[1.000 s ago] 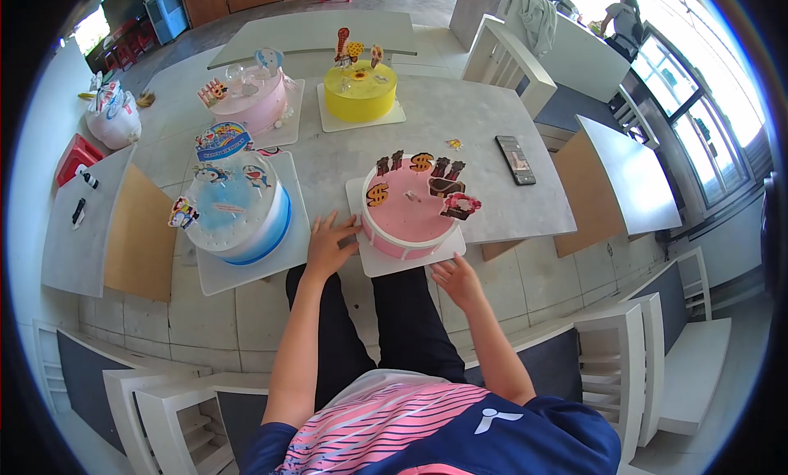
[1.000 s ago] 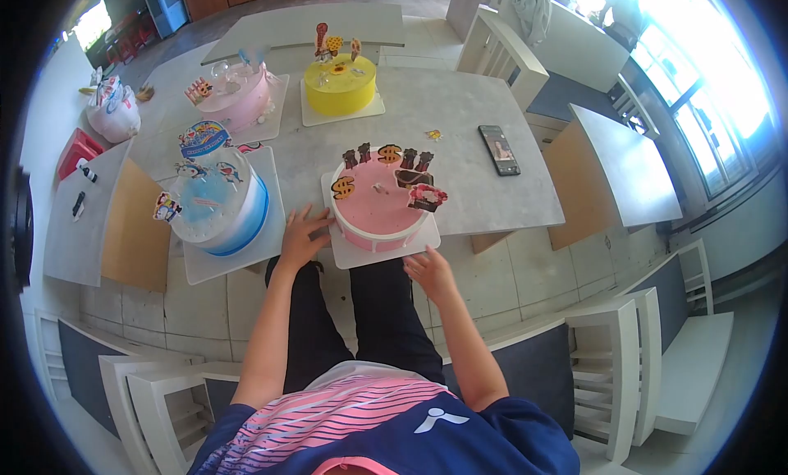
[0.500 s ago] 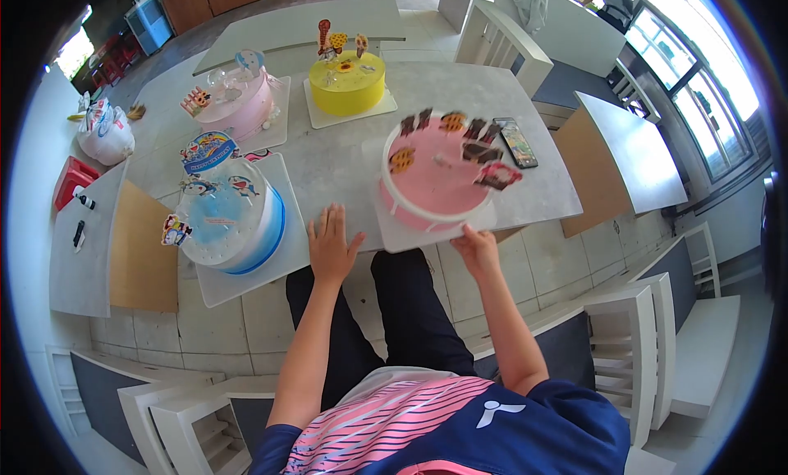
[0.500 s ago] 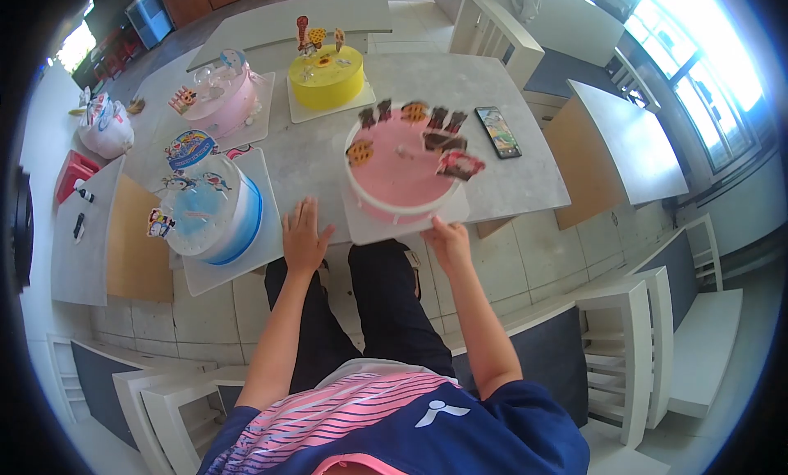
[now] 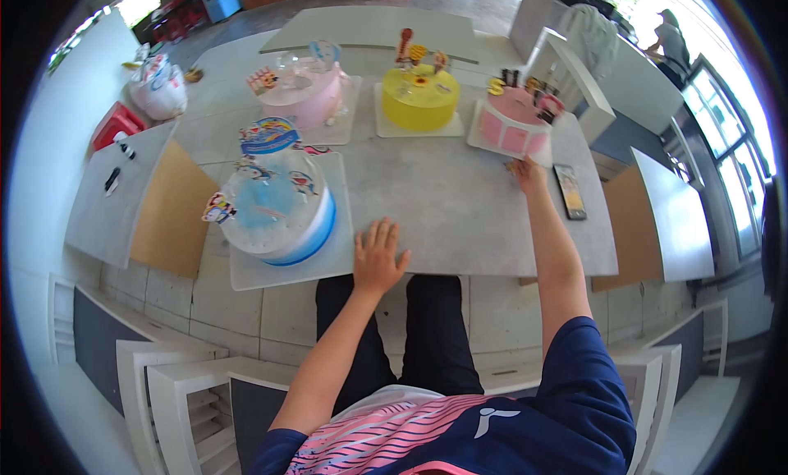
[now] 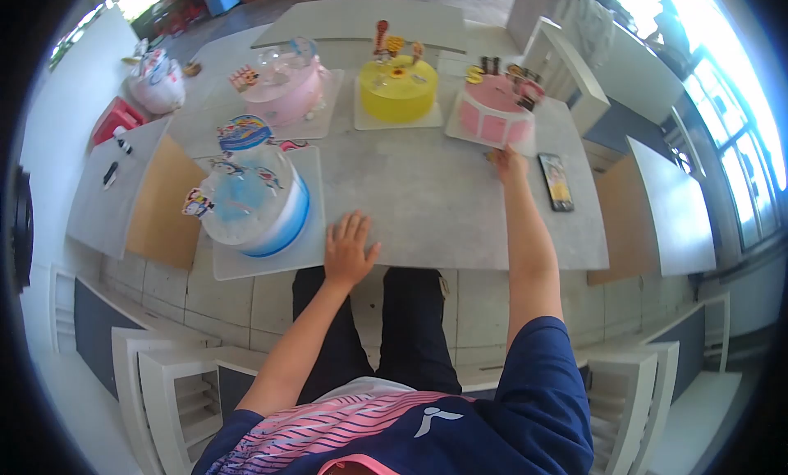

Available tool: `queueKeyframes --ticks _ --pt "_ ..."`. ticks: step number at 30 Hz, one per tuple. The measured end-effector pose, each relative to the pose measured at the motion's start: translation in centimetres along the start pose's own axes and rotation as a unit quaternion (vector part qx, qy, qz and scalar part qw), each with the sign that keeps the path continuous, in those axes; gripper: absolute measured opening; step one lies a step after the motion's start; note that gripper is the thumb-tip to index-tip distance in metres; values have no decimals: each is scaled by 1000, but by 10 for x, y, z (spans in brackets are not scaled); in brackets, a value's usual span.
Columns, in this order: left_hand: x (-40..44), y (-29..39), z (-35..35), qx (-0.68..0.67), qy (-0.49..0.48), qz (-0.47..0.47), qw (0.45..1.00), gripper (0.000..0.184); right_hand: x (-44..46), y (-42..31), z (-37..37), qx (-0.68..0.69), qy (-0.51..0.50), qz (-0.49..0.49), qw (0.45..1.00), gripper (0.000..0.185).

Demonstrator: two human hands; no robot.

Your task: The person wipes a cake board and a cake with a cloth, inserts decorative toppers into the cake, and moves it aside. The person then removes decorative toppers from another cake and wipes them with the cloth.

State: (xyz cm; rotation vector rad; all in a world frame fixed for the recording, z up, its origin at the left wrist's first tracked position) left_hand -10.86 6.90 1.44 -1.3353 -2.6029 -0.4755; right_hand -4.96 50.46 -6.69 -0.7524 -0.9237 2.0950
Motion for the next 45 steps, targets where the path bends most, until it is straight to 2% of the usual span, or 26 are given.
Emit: queueKeyframes --ticks 4,6,7,9,13,14,15,16,17,18,19,21,22,24,25,27,29,31,33,35,37,38,40,43,45 --pt "2 1 -2 -3 -6 6 1000 51 32 7 5 32 30 20 999 22" --pt "2 0 -5 1 -6 5 1000 51 38 3 -1 -71 82 47 993 19" --pt "2 1 -4 2 -9 9 1000 50 42 1 -2 -74 79 48 993 19" --pt "2 1 -3 -1 -7 7 1000 50 50 -13 -13 -219 131 39 966 22" --pt "2 -1 -3 -4 -9 9 1000 51 56 -14 -24 -245 84 98 961 22" --pt "1 -2 -3 -5 -9 6 1000 51 49 -40 -24 -380 104 26 919 23" --pt "1 -2 -2 -5 -8 8 1000 51 39 -64 -18 -505 122 -48 853 25" --pt "1 -2 -2 -5 -7 10 1000 51 34 -67 -21 -509 120 -48 851 25" --pt "1 -2 -2 -8 -7 7 1000 51 17 -92 -16 -624 193 -150 742 27" --pt "1 -2 -3 -8 -7 7 1000 51 -3 -111 -1 -713 257 -247 604 29" --pt "1 -2 -4 -8 -6 7 1000 51 -12 -114 1 -714 256 -249 602 29" --pt "0 -2 -2 -9 -2 6 1000 50 -30 -121 -5 -737 354 -168 550 32" --pt "1 -2 -2 -8 0 6 1000 50 -19 -124 -14 -738 353 -171 549 32" --pt "1 -3 -4 -13 4 5 1000 50 24 -113 -31 -649 182 -191 714 25" --pt "0 -2 -4 -16 5 6 1000 50 14 -114 -16 -649 182 -192 713 25" --pt "0 -2 -5 -17 8 6 1000 50 -7 -106 36 -620 103 -262 732 23" --pt "0 -3 -6 -19 11 7 1000 50 -15 -88 74 -624 69 -363 688 20" --pt "0 -2 -6 -19 13 7 1000 49 -43 -54 137 -619 -40 -433 654 19" --pt "1 -2 -6 -20 13 8 1000 49 -60 -8 191 -670 -125 -332 653 17" --pt "-1 -3 -6 -17 11 8 1000 49 -71 39 232 -650 -240 -358 626 16" --pt "-1 -3 -4 -24 13 8 1000 50 -92 74 268 -722 -254 -345 543 24" --pt "0 -3 -4 -21 13 8 1000 50 -95 87 275 -720 -254 -347 544 24" --pt "-1 -4 -3 -21 9 7 1000 50 -94 112 279 -756 -219 -331 521 36" --pt "-1 -4 -3 -25 12 9 1000 50 -97 117 274 -756 -198 -318 537 40" --pt "-1 -4 -4 -30 8 9 999 50 -102 115 272 -758 -215 -318 527 39"
Point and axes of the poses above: each hand's wrist, its own x-axis towards the middle knuckle, its own z-axis out of the palm, y = z × x, the point moved 9 cm from there along x, towards the middle knuckle, and after that the axes turned 8 degrees about -y, right-handed, at the moved point
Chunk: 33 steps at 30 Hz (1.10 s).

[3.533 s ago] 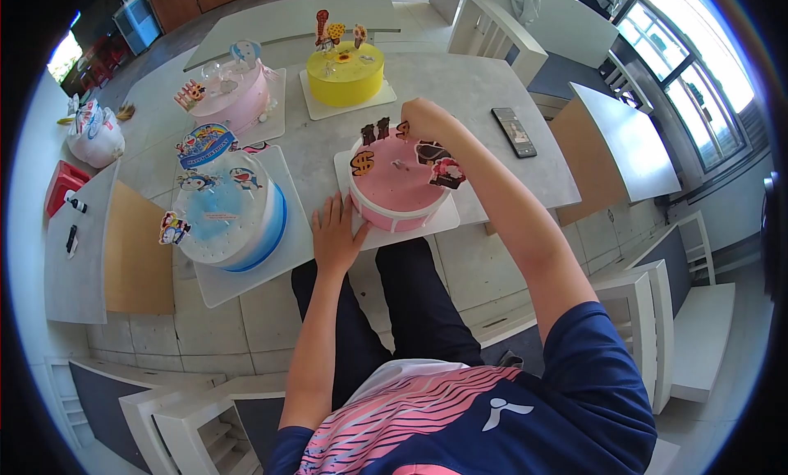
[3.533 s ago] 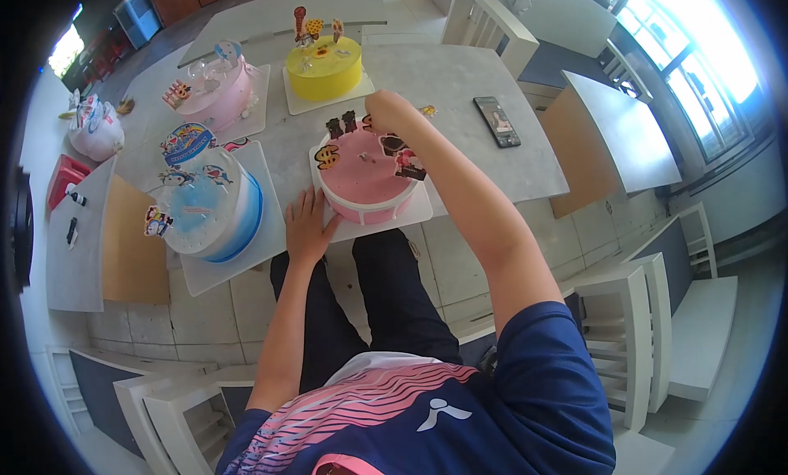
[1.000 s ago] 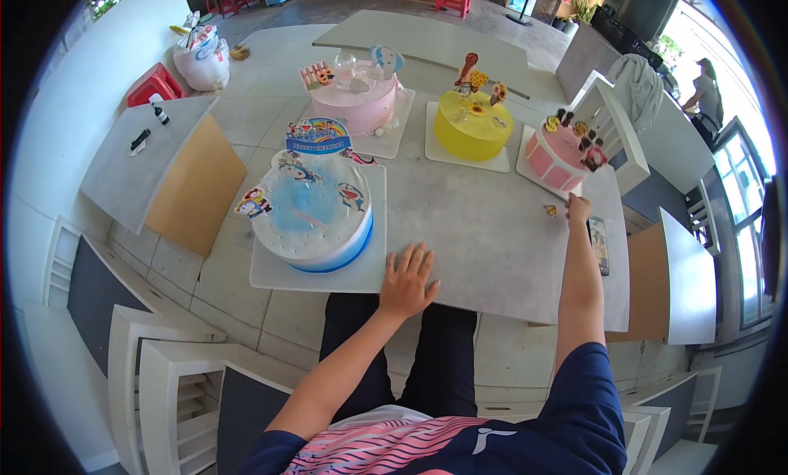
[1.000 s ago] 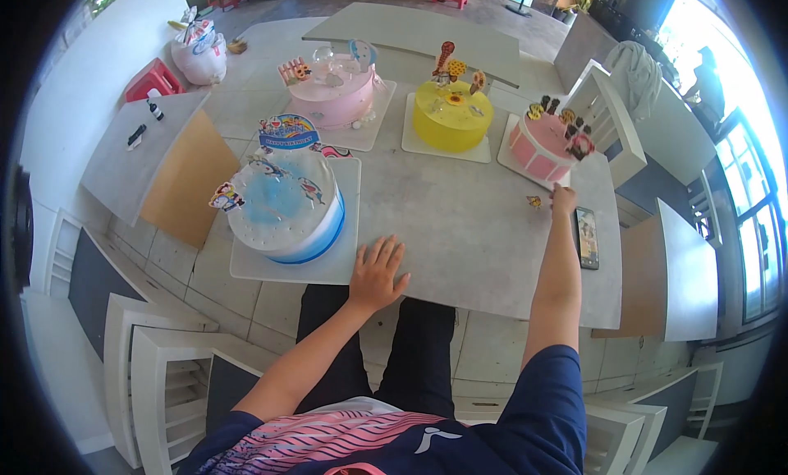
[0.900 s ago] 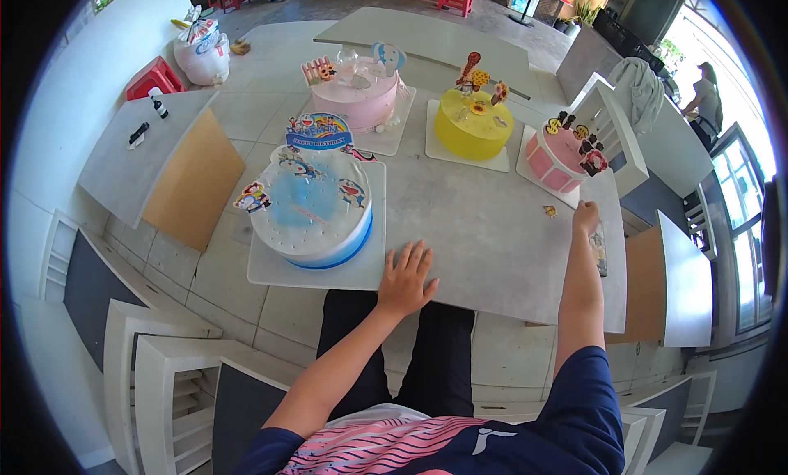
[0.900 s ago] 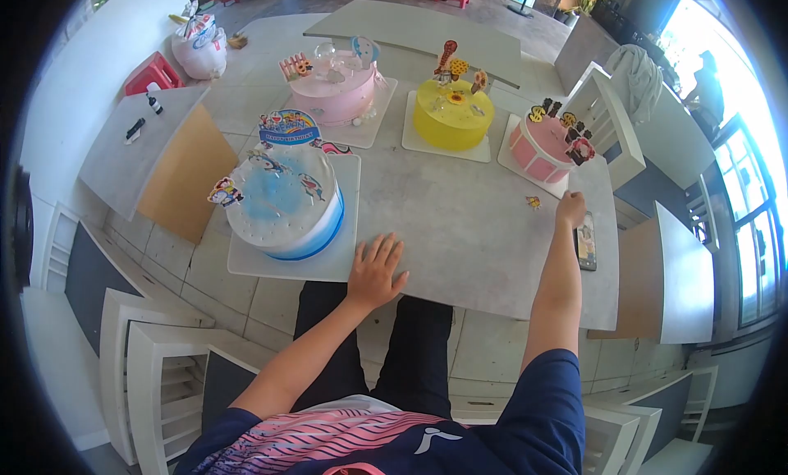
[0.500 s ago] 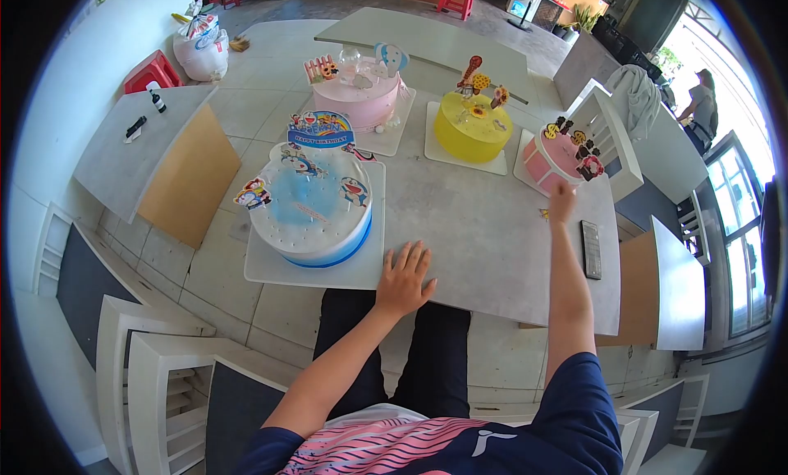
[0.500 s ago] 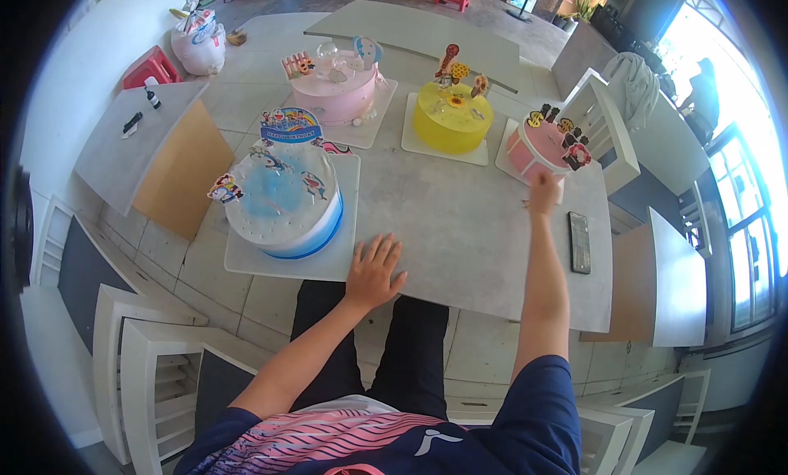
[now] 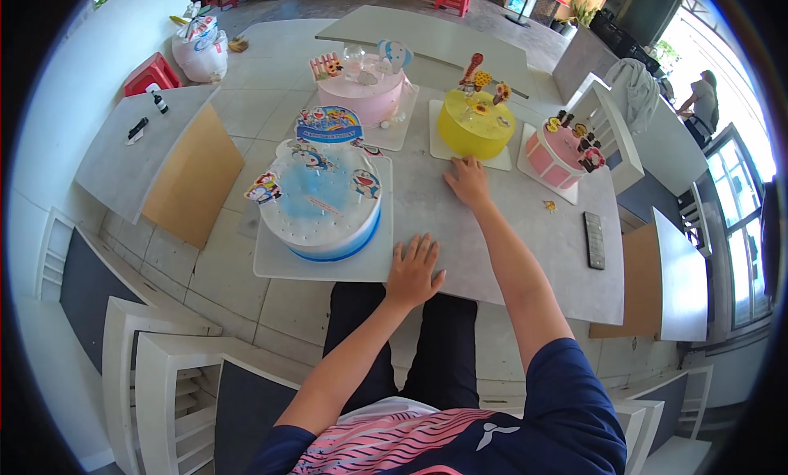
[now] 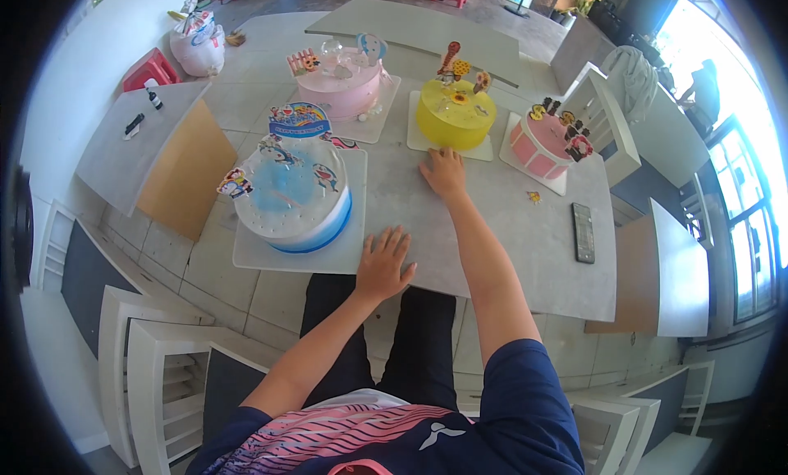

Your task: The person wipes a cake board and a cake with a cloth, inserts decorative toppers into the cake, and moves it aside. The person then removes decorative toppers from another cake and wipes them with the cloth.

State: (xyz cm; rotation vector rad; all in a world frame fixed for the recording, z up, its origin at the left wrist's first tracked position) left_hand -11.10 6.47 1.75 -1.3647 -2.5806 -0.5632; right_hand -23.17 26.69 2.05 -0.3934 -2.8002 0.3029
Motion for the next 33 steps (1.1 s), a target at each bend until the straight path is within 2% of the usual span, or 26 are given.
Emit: queueKeyframes --ticks 5,7,8,10,12,18,23,25,27,29,31,33 --pt "1 3 0 -1 -7 7 1000 50 -24 3 -11 12 -27 0 1000 36" --pt "0 2 2 -2 -10 -4 1000 52 -46 -14 -19 -6 -4 -44 999 32" --pt "0 4 4 -5 -20 11 1000 52 -58 -15 -20 -6 -3 -26 1000 32" --pt "1 2 2 2 -4 -5 1000 55 -80 -29 -29 4 25 -58 998 28" --pt "1 3 3 -15 -21 -3 1000 61 -104 -35 -34 18 33 -45 998 28" --pt "-2 3 0 -11 21 7 1000 72 -181 -64 -54 30 68 -37 997 23" --pt "-17 12 8 26 -44 39 998 72 -225 -83 -65 41 85 -31 995 20" --pt "-29 19 11 47 -61 56 995 71 -236 -89 -65 35 70 -26 997 21" --pt "-44 19 5 5 -17 52 998 67 -252 -97 -72 48 48 -22 997 24" --pt "-57 20 5 -1 -23 56 998 66 -273 -98 -77 60 31 -18 998 27" --pt "-60 21 4 -9 -34 64 997 66 -305 -92 -73 187 -48 -46 980 22" --pt "-60 19 5 11 -55 64 996 66 -350 -70 -80 197 -78 -36 977 23"
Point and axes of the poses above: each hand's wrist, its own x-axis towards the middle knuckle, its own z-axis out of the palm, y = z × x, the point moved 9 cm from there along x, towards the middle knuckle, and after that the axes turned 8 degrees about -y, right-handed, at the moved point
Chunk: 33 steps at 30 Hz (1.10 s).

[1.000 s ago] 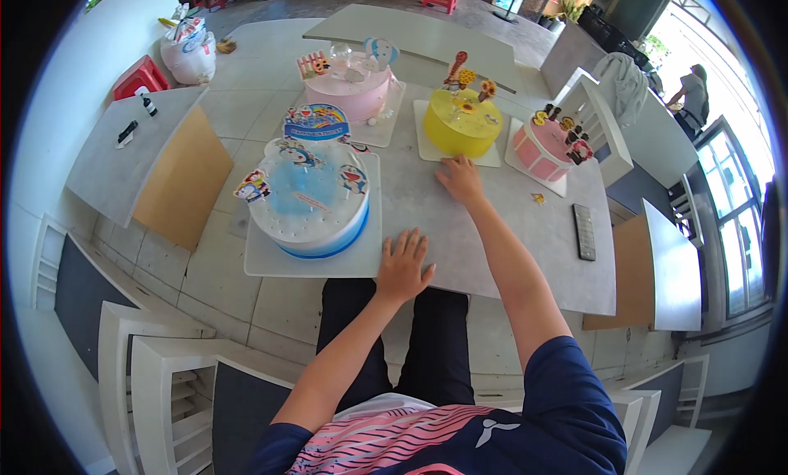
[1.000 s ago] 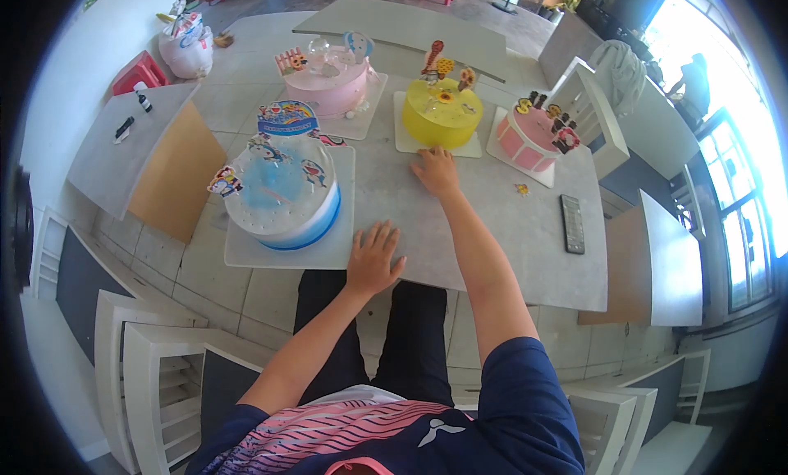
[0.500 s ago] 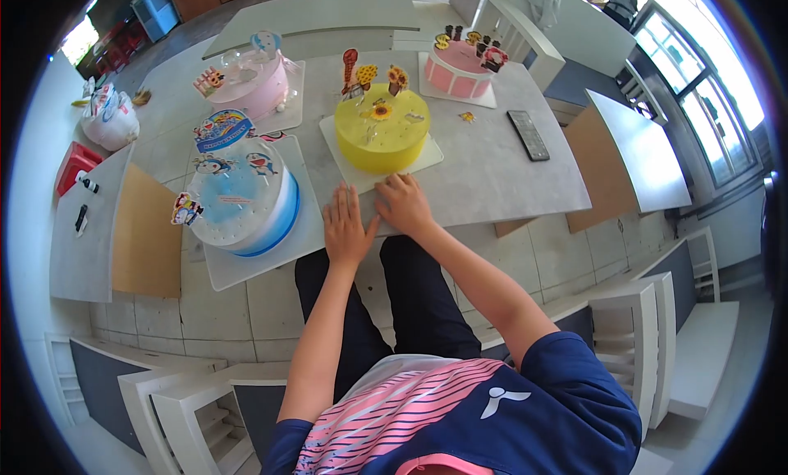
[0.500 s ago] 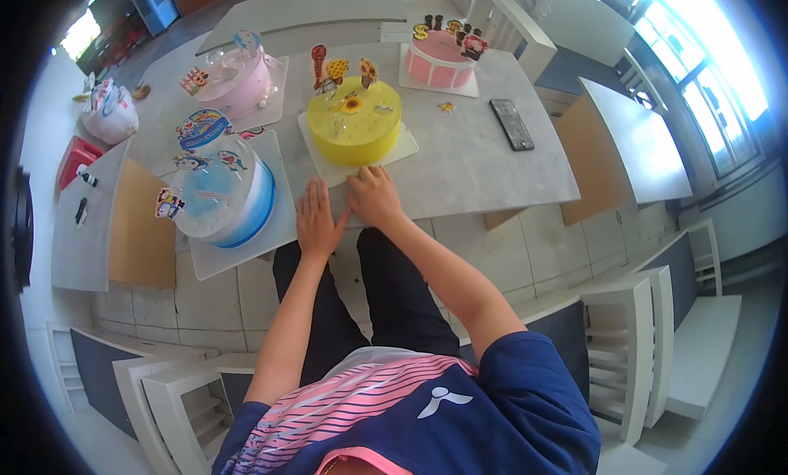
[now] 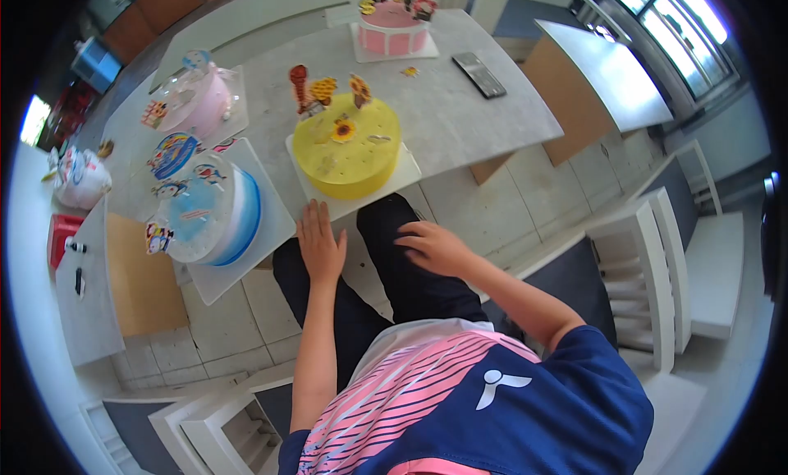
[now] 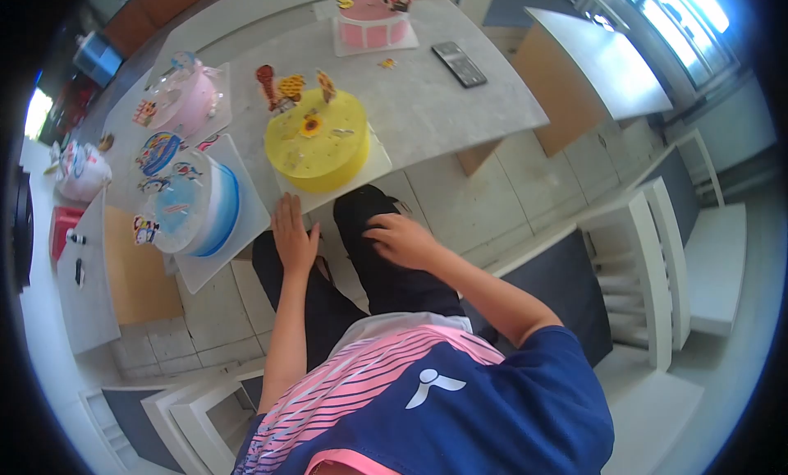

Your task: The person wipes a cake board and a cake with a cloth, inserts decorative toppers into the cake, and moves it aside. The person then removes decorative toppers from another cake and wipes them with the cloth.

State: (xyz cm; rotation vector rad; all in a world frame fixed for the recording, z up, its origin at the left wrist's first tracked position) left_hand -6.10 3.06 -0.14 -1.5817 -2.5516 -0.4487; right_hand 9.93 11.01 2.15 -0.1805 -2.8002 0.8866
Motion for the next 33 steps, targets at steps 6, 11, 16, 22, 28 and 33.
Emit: queueKeyframes --ticks 6,11,16,22,28,33 --pt "-1 3 3 -8 18 30 999 68 -245 119 -12 -74 90 423 899 26" --pt "1 9 4 11 22 46 999 69 -377 99 24 -48 128 622 771 38" --pt "-2 13 6 33 29 59 997 69 -426 87 121 -14 35 711 702 65" --pt "-3 11 4 3 7 57 998 68 -448 118 94 -13 115 704 700 41" --pt "-7 9 1 -9 2 50 999 67 -367 141 -5 55 224 585 778 18" --pt "-6 0 -5 -22 14 7 1000 67 -257 132 -68 194 406 411 793 18"
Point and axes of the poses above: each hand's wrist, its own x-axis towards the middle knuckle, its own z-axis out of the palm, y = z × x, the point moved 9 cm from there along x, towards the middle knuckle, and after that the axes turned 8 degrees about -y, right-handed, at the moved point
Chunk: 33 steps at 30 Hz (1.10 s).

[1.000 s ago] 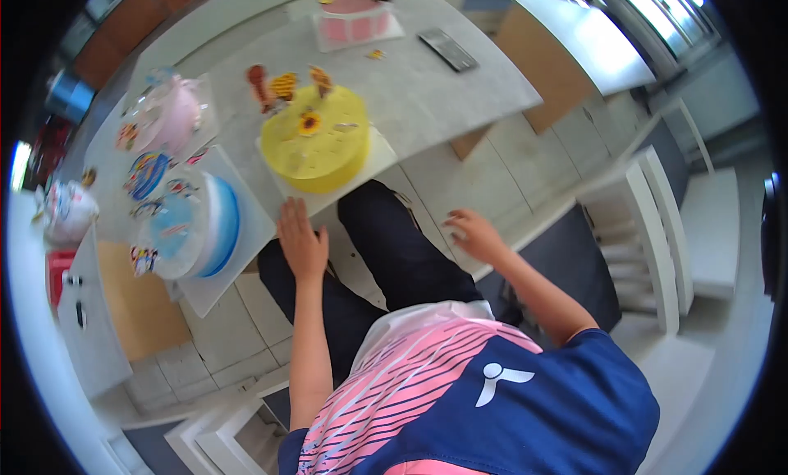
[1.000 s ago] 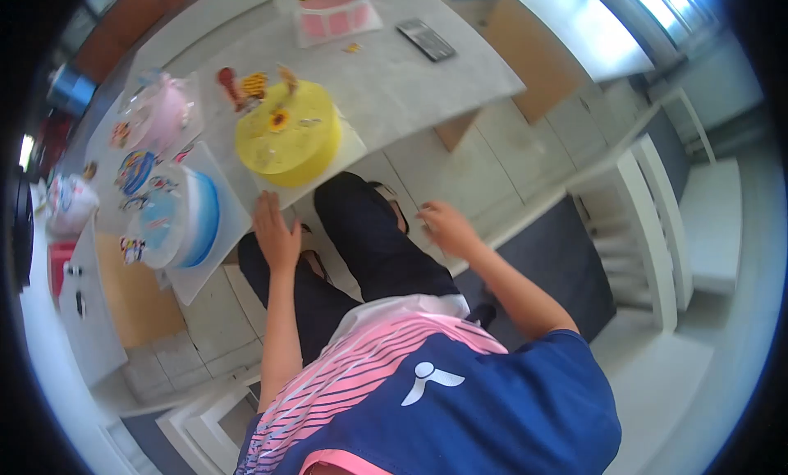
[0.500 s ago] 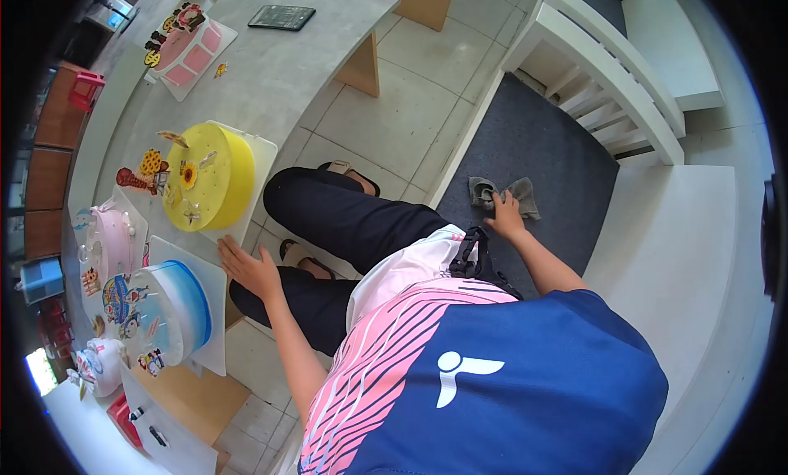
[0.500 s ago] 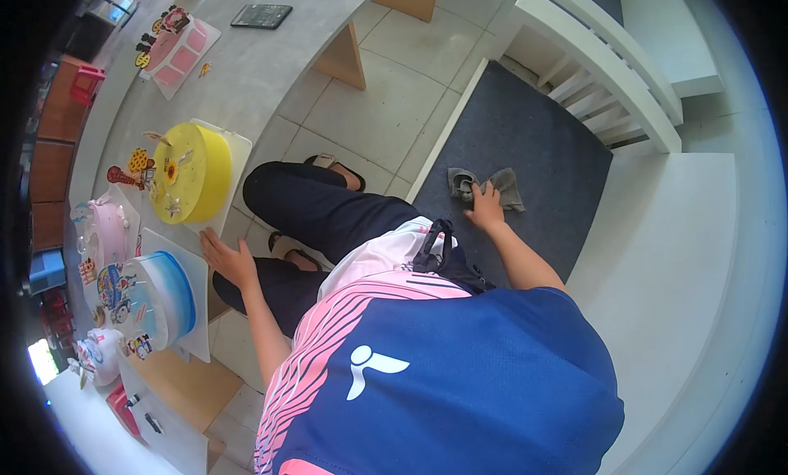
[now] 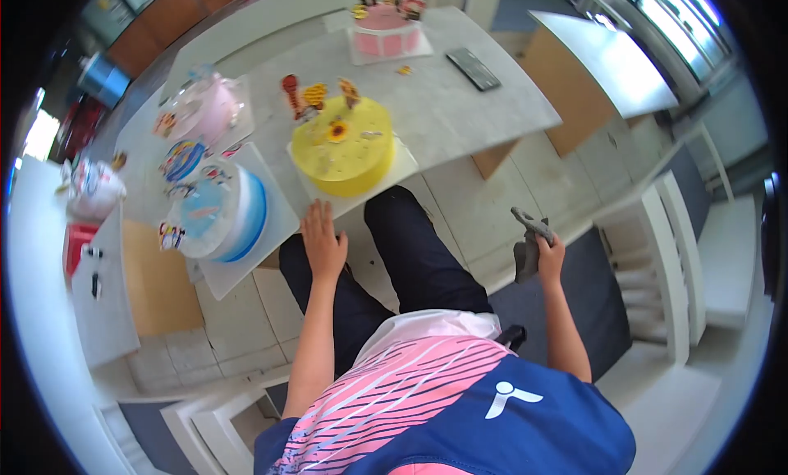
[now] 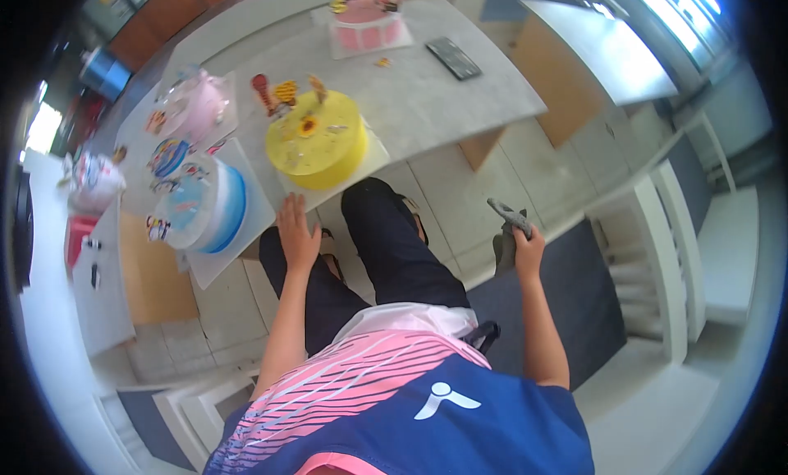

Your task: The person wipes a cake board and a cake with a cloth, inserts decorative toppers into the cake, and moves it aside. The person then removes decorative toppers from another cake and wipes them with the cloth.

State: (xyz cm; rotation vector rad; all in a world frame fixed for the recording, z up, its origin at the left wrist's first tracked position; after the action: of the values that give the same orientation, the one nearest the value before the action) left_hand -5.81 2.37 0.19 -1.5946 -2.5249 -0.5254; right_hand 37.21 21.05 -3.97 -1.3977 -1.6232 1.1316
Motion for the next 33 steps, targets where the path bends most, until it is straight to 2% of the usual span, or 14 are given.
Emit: queueKeyframes --ticks 2,5,6,7,8,10,14,16,18,19,21,25,27,33 --pt "0 1 3 -11 -16 9 1000 67 12 -47 25 57 17 -87 994 15" --pt "0 -4 3 -11 -13 -3 1000 67 33 -97 94 79 -84 -146 983 9" --pt "-1 -3 5 -13 -17 2 1000 66 35 -122 119 0 -101 -236 966 14" --pt "-2 -4 4 -20 -10 -10 1000 66 35 -134 147 33 -125 -219 967 23" --pt "-2 -4 4 -18 -16 -8 1000 66 31 -154 175 -59 -134 -319 936 27" --pt "1 -4 0 -17 -12 -15 1000 66 10 -200 223 -97 -170 -453 870 29" --pt "-2 -14 -7 -150 13 -30 988 54 2 -189 282 -116 -217 -456 855 27" --pt "3 -15 -23 -214 53 -36 975 48 0 -189 278 -90 -169 -469 862 26" --pt "7 -24 -34 -343 77 -92 932 36 0 -187 281 -87 -170 -470 862 24" --pt "15 -20 -41 -344 76 -97 931 36 -1 -188 280 -82 -163 -472 862 25" --pt "31 -15 -72 -288 176 -80 938 32 -1 -186 278 -81 -158 -470 864 25" --pt "67 -18 -76 -255 178 -90 946 31 0 -185 279 -80 -149 -466 868 25" --pt "77 -12 -79 -160 173 -71 969 24 1 -186 280 -78 -148 -467 868 25" --pt "91 -12 -77 -187 160 -55 968 19 3 -187 280 -87 -149 -464 869 24"
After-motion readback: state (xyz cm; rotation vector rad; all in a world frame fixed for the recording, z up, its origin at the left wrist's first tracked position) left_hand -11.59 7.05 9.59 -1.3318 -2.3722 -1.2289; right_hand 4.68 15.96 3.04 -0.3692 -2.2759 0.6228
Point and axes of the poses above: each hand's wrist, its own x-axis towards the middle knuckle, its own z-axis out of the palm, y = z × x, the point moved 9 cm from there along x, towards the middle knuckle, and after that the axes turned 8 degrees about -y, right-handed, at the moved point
